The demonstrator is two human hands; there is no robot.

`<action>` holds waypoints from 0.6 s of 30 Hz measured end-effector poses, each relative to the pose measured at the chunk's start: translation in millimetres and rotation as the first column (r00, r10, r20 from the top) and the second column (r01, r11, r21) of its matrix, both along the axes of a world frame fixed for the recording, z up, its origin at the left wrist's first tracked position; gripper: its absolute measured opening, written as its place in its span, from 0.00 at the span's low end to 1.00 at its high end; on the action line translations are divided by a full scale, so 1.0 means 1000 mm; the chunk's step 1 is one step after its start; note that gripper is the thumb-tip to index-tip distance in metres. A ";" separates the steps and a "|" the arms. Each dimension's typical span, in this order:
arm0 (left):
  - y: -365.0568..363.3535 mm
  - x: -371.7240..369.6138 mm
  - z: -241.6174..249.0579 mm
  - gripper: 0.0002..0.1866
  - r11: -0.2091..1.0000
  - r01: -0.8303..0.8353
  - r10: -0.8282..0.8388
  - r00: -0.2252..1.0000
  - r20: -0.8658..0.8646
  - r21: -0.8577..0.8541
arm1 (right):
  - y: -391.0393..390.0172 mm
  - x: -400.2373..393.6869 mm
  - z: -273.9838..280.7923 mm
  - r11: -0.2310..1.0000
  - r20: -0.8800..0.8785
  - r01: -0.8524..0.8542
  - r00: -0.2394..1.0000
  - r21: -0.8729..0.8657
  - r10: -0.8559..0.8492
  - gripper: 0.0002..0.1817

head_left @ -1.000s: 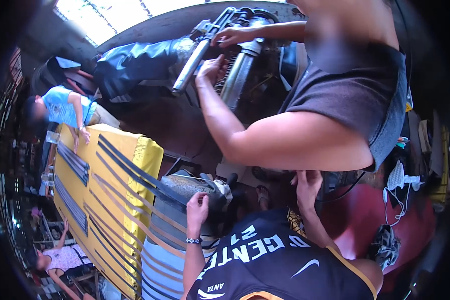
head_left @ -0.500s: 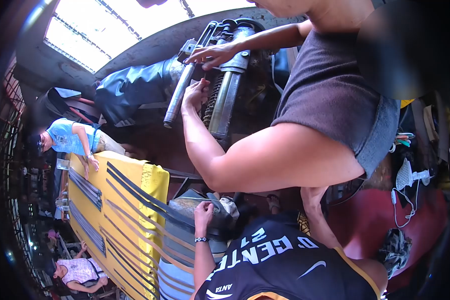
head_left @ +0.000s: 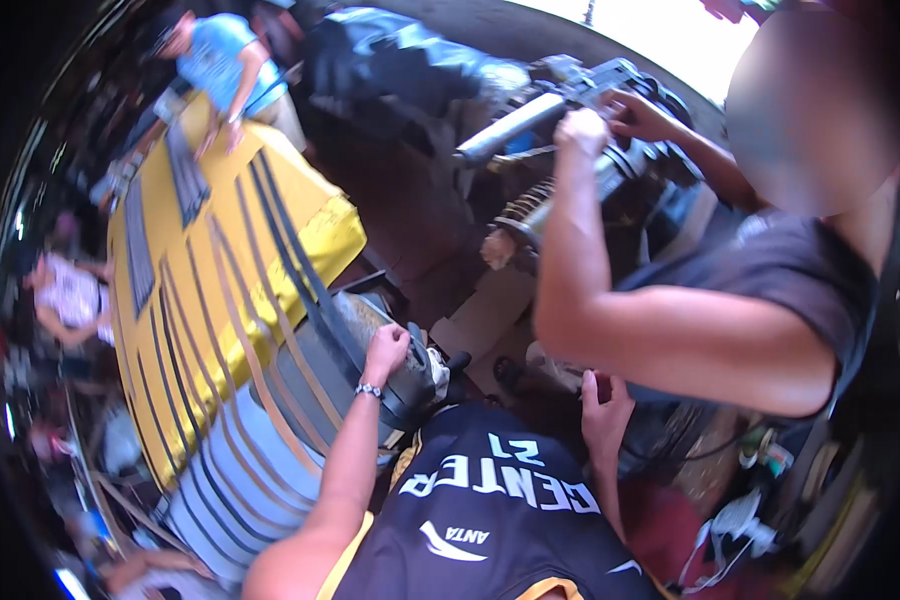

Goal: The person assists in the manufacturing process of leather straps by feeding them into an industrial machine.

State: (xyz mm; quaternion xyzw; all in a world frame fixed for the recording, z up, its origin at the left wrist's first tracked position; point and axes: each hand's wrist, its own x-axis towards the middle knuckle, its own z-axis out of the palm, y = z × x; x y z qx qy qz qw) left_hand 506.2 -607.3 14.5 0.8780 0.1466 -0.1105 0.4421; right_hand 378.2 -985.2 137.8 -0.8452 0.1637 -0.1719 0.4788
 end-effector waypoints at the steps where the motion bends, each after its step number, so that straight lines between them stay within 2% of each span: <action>1: 0.000 0.001 -0.001 0.13 0.999 -0.028 0.027 1.000 -0.014 -0.017 | 0.003 0.003 0.011 0.998 -0.007 -0.064 0.998 -0.015 0.064 0.09; 3: 0.001 0.006 0.005 0.13 1.000 -0.010 0.010 1.000 -0.025 0.010 | 0.003 0.008 0.006 0.991 -0.029 -0.128 0.991 0.025 0.129 0.08; 6: 0.006 0.013 0.008 0.13 0.986 -0.083 0.062 0.988 -0.144 -0.148 | -0.001 0.011 0.006 0.979 -0.121 -0.205 0.972 -0.001 0.203 0.07; 10: 0.021 0.027 -0.001 0.14 0.912 -0.159 0.051 0.958 -0.282 -0.377 | 0.002 0.017 0.017 0.959 -0.263 -0.284 0.924 0.008 0.277 0.08; 13: 0.022 0.028 0.002 0.15 0.910 -0.140 0.008 0.947 -0.320 -0.391 | 0.016 0.032 0.037 0.937 -0.326 -0.314 0.879 0.151 0.347 0.08; 18: 0.016 0.040 0.018 0.18 0.942 -0.050 -0.095 0.908 -0.408 -0.331 | 0.028 0.068 0.071 0.861 -0.314 -0.456 0.803 0.224 0.507 0.10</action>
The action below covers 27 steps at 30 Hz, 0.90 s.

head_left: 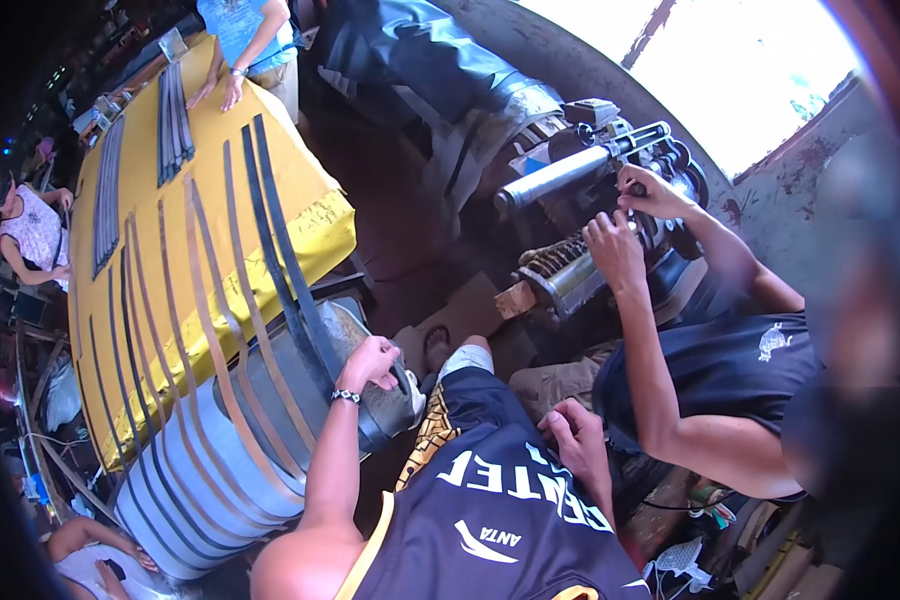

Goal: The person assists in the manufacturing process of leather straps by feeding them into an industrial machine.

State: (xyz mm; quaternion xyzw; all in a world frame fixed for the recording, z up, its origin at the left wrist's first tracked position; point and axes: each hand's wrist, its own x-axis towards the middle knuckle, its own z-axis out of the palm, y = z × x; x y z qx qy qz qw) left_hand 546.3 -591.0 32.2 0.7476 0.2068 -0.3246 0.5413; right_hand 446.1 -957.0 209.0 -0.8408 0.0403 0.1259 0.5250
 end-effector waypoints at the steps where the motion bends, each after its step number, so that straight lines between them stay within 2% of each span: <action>1: -0.002 0.005 0.005 0.20 0.998 0.048 -0.047 0.998 -0.046 0.029 | 0.003 0.008 0.009 0.999 -0.001 -0.024 1.000 0.022 0.024 0.10; 3: -0.002 0.019 0.009 0.21 0.990 0.140 -0.139 0.981 -0.134 0.000 | 0.008 0.023 0.034 0.993 -0.018 -0.081 0.996 0.084 0.083 0.11; 6: -0.001 0.048 0.012 0.23 0.947 0.322 -0.314 0.920 -0.236 -0.003 | 0.015 0.047 0.072 0.975 0.101 -0.194 0.978 0.107 0.183 0.09; 8: -0.004 0.074 -0.005 0.23 0.867 0.494 -0.463 0.850 -0.253 0.072 | 0.023 0.064 0.095 0.959 0.192 -0.236 0.960 0.158 0.204 0.08; 10: -0.011 0.107 0.025 0.22 0.726 0.645 -0.600 0.764 -0.237 0.239 | 0.037 0.088 0.117 0.951 0.269 -0.253 0.942 0.178 0.200 0.09; 12: -0.013 0.135 0.010 0.21 0.603 0.692 -0.739 0.672 -0.049 0.398 | 0.046 0.115 0.122 0.945 0.314 -0.269 0.928 0.186 0.203 0.09; 13: -0.016 0.154 0.015 0.22 0.583 0.705 -0.750 0.658 -0.066 0.404 | 0.053 0.129 0.129 0.948 0.324 -0.269 0.924 0.173 0.203 0.09; 14: -0.012 0.169 -0.009 0.21 0.581 0.696 -0.786 0.614 0.069 0.423 | 0.060 0.144 0.135 0.950 0.332 -0.268 0.921 0.160 0.204 0.09; 16: -0.006 0.206 0.012 0.21 0.633 0.700 -0.761 0.641 0.100 0.332 | 0.072 0.166 0.139 0.951 0.372 -0.270 0.907 0.148 0.199 0.10; 18: 0.008 0.239 0.014 0.20 0.627 0.690 -0.769 0.622 0.145 0.363 | 0.088 0.181 0.137 0.957 0.409 -0.233 0.901 0.173 0.146 0.09; 20: 0.028 0.267 0.019 0.19 0.710 0.601 -0.695 0.681 0.229 0.368 | 0.102 0.197 0.131 0.959 0.398 -0.197 0.912 0.204 0.102 0.09; 22: 0.049 0.291 0.025 0.17 0.819 0.446 -0.565 0.733 0.379 0.360 | 0.121 0.213 0.130 0.968 0.361 -0.141 0.931 0.208 0.058 0.10; 24: 0.071 0.317 0.024 0.14 0.933 0.274 -0.354 0.812 0.464 0.233 | 0.141 0.234 0.133 0.951 0.270 -0.168 0.958 0.261 0.095 0.08; 26: 0.093 0.333 0.021 0.12 0.991 0.044 -0.111 0.788 0.606 0.123 | 0.162 0.263 0.134 0.934 0.218 -0.262 0.953 0.243 0.211 0.07; 27: 0.105 0.339 0.018 0.11 0.996 -0.036 -0.020 0.781 0.624 0.078 | 0.173 0.277 0.133 0.924 0.199 -0.315 0.941 0.218 0.274 0.06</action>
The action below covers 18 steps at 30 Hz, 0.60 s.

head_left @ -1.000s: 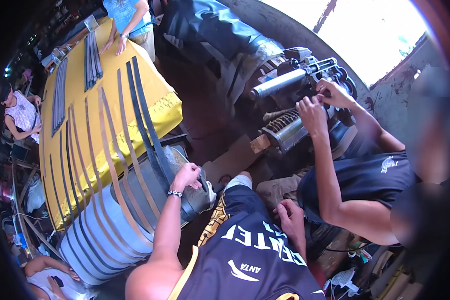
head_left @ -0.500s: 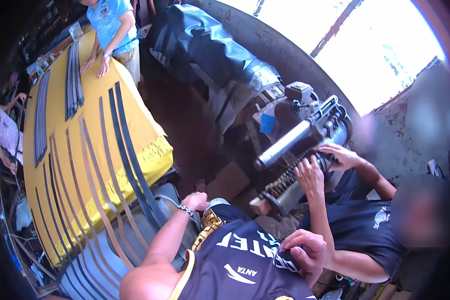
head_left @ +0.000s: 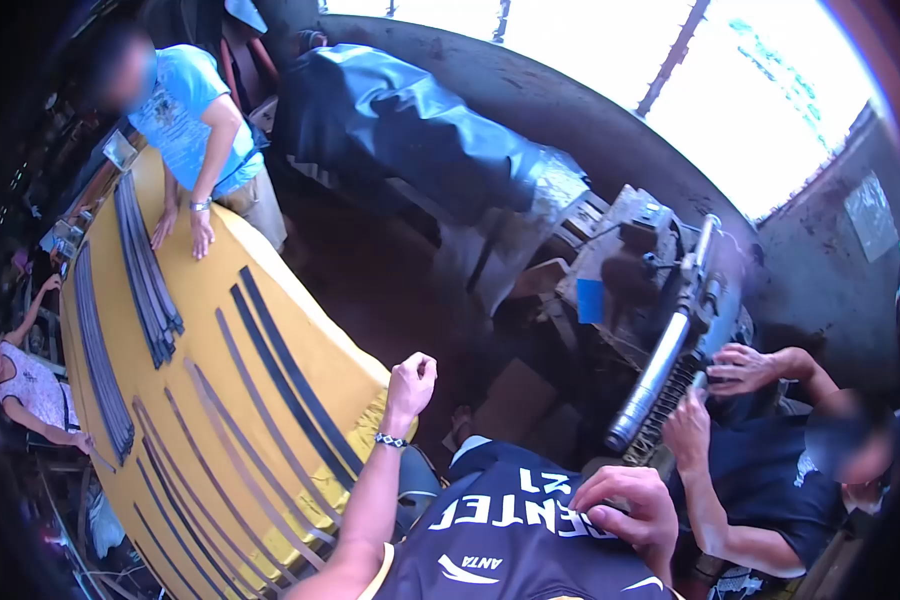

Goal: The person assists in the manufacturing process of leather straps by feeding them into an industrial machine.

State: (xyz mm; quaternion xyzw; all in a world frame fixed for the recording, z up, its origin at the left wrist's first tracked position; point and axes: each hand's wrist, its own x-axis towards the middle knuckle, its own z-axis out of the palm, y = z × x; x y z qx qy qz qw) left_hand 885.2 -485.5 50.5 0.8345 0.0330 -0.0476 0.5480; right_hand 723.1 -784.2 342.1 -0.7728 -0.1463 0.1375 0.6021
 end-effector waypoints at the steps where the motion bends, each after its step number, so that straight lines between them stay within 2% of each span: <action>1: 0.010 0.004 0.004 0.11 0.995 -0.094 0.093 0.994 0.049 0.022 | 0.011 0.016 -0.002 0.998 -0.010 -0.061 0.998 -0.031 0.060 0.06; 4: 0.037 0.010 -0.006 0.09 0.947 -0.296 0.271 0.946 0.181 0.127 | 0.051 0.060 -0.008 0.978 -0.073 -0.163 0.985 -0.131 0.154 0.07; 5: 0.045 0.010 -0.010 0.09 0.942 -0.314 0.301 0.947 0.111 0.120 | 0.064 0.073 -0.011 0.967 -0.101 -0.190 0.979 -0.168 0.175 0.07; 7: 0.054 0.010 -0.045 0.08 0.906 -0.422 0.408 0.894 0.187 0.040 | 0.097 0.107 -0.038 0.938 -0.066 -0.208 0.978 -0.278 0.198 0.09; 9: 0.053 0.010 -0.030 0.08 0.908 -0.411 0.390 0.898 0.206 0.075 | 0.120 0.127 -0.046 0.919 -0.089 -0.193 0.981 -0.344 0.172 0.10; 10: 0.052 0.011 -0.028 0.08 0.902 -0.428 0.410 0.889 0.203 0.051 | 0.127 0.136 -0.055 0.901 -0.026 -0.187 0.981 -0.392 0.193 0.10; 13: 0.055 0.010 -0.018 0.07 0.898 -0.439 0.432 0.885 0.173 0.002 | 0.144 0.163 -0.069 0.858 -0.006 -0.174 0.981 -0.483 0.195 0.09; 17: 0.057 0.010 -0.021 0.06 0.899 -0.438 0.421 0.872 0.249 0.016 | 0.158 0.205 -0.094 0.803 0.102 -0.119 0.970 -0.584 0.218 0.12; 18: 0.055 0.011 -0.029 0.08 0.879 -0.476 0.456 0.836 0.305 -0.008 | 0.159 0.216 -0.104 0.792 0.095 -0.117 0.972 -0.599 0.215 0.12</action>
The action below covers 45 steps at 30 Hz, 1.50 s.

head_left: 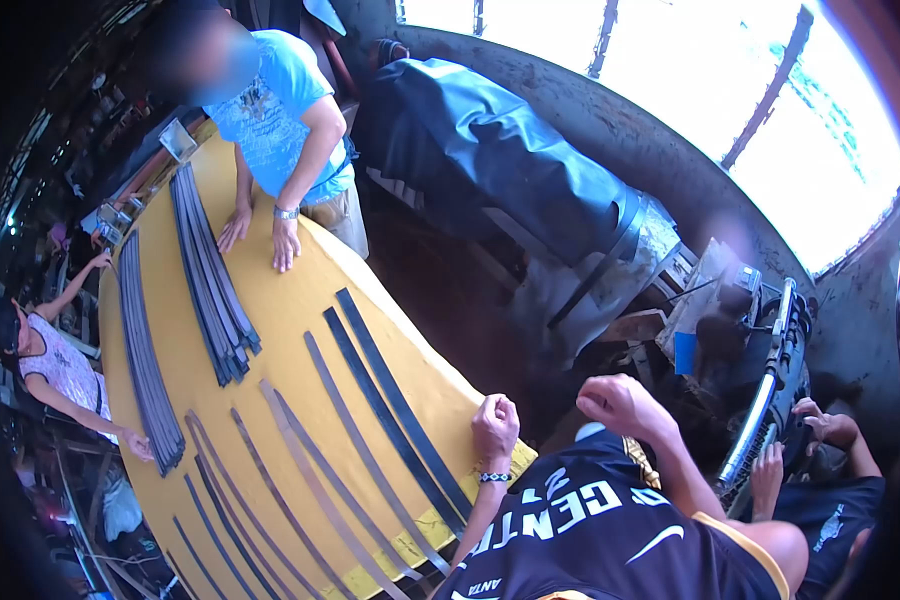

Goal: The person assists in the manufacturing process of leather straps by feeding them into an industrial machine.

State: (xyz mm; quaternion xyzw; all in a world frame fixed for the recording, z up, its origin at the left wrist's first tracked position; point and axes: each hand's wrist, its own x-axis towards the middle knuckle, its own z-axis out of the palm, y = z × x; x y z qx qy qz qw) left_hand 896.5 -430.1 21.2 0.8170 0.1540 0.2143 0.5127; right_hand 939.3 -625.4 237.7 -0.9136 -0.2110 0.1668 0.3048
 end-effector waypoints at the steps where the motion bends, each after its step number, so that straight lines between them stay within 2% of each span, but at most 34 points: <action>1: 0.002 0.001 -0.002 0.08 1.000 -0.008 0.008 1.000 0.009 0.021 | 0.000 0.014 -0.012 1.000 0.002 0.005 1.000 -0.021 -0.005 0.12; 3: 0.001 0.001 -0.008 0.08 0.998 -0.032 0.030 0.999 0.029 0.053 | -0.001 0.041 -0.042 0.997 -0.039 0.071 0.997 -0.044 -0.072 0.13; 4: 0.001 0.001 -0.021 0.08 0.998 -0.035 0.035 0.999 0.011 -0.046 | -0.002 0.055 -0.058 0.992 -0.026 0.084 0.996 -0.090 -0.086 0.14; 7: 0.002 0.000 -0.013 0.08 0.998 -0.053 0.053 0.999 0.013 0.028 | -0.011 0.098 -0.120 0.970 0.017 0.110 0.994 -0.215 -0.109 0.16; 9: 0.003 0.001 -0.011 0.07 0.998 -0.064 0.064 0.998 0.024 0.000 | -0.016 0.119 -0.159 0.969 -0.016 0.108 0.993 -0.221 -0.114 0.17; 11: 0.004 0.000 -0.001 0.06 0.999 -0.040 0.041 0.999 -0.031 0.032 | -0.021 0.133 -0.181 0.976 -0.204 0.131 0.965 -0.172 -0.165 0.18; 13: 0.001 0.002 0.000 0.05 0.996 -0.072 0.071 0.997 0.007 0.046 | -0.032 0.140 -0.204 0.968 -0.337 0.174 0.913 -0.181 -0.228 0.18; 14: 0.000 0.003 0.001 0.05 0.995 -0.068 0.070 0.997 -0.019 0.073 | -0.037 0.142 -0.216 0.953 -0.330 0.168 0.911 -0.252 -0.248 0.17; 15: 0.001 0.002 0.003 0.05 0.992 -0.067 0.072 0.996 -0.046 0.102 | -0.041 0.143 -0.222 0.930 -0.362 0.163 0.888 -0.329 -0.284 0.16; 17: 0.000 0.001 -0.006 0.06 0.987 -0.080 0.087 0.995 -0.049 0.141 | -0.055 0.152 -0.241 0.926 -0.477 0.127 0.827 -0.356 -0.298 0.16; 19: -0.005 0.003 -0.003 0.07 0.980 -0.116 0.127 0.990 -0.063 0.163 | -0.072 0.165 -0.282 0.942 -0.607 0.162 0.730 -0.295 -0.316 0.16; 21: -0.009 0.001 -0.014 0.07 0.976 -0.144 0.162 0.982 -0.102 0.166 | -0.083 0.178 -0.297 0.925 -0.685 0.215 0.623 -0.313 -0.377 0.16; 22: -0.011 0.004 -0.008 0.08 0.969 -0.165 0.180 0.981 -0.067 0.187 | -0.091 0.182 -0.309 0.910 -0.692 0.218 0.594 -0.353 -0.410 0.17; 23: -0.013 0.002 -0.007 0.08 0.967 -0.160 0.201 0.958 -0.206 0.201 | -0.100 0.190 -0.321 0.894 -0.696 0.223 0.565 -0.389 -0.444 0.17; 25: -0.024 0.018 0.022 0.05 0.919 -0.324 0.341 0.939 -0.041 0.224 | -0.110 0.204 -0.330 0.873 -0.673 0.228 0.563 -0.431 -0.479 0.17; 26: -0.020 0.012 -0.010 0.07 0.896 -0.314 0.315 0.948 0.048 0.315 | -0.115 0.210 -0.338 0.870 -0.672 0.242 0.558 -0.429 -0.487 0.18; 27: -0.015 0.022 -0.011 0.10 0.862 -0.308 0.277 0.951 0.134 0.403 | -0.117 0.215 -0.343 0.866 -0.671 0.258 0.552 -0.428 -0.495 0.18; 28: -0.032 0.041 -0.016 0.27 0.666 -0.607 0.504 0.794 0.340 0.434 | -0.121 0.222 -0.345 0.869 -0.679 0.282 0.543 -0.407 -0.494 0.18; 29: -0.036 0.051 -0.017 0.26 0.648 -0.635 0.527 0.773 0.354 0.421 | -0.123 0.228 -0.347 0.873 -0.679 0.279 0.549 -0.400 -0.487 0.18; 33: -0.030 0.086 0.002 0.22 0.847 -0.375 0.375 0.924 0.076 0.376 | -0.124 0.250 -0.344 0.895 -0.699 0.278 0.559 -0.349 -0.447 0.18; 38: -0.021 0.127 0.003 0.18 0.950 -0.148 0.202 0.963 -0.180 0.274 | -0.116 0.293 -0.334 0.927 -0.707 0.171 0.605 -0.334 -0.366 0.17; 41: -0.012 0.145 0.010 0.17 0.990 -0.018 0.076 0.906 -0.417 0.141 | -0.108 0.329 -0.326 0.946 -0.682 0.128 0.665 -0.299 -0.306 0.17; 43: -0.002 0.143 0.010 0.16 0.999 0.030 -0.015 0.811 -0.584 0.016 | -0.102 0.352 -0.317 0.957 -0.630 0.111 0.731 -0.268 -0.262 0.19; 45: 0.016 0.130 0.014 0.15 0.996 0.044 -0.091 0.681 -0.726 -0.084 | -0.092 0.378 -0.323 0.966 -0.630 0.157 0.734 -0.205 -0.253 0.19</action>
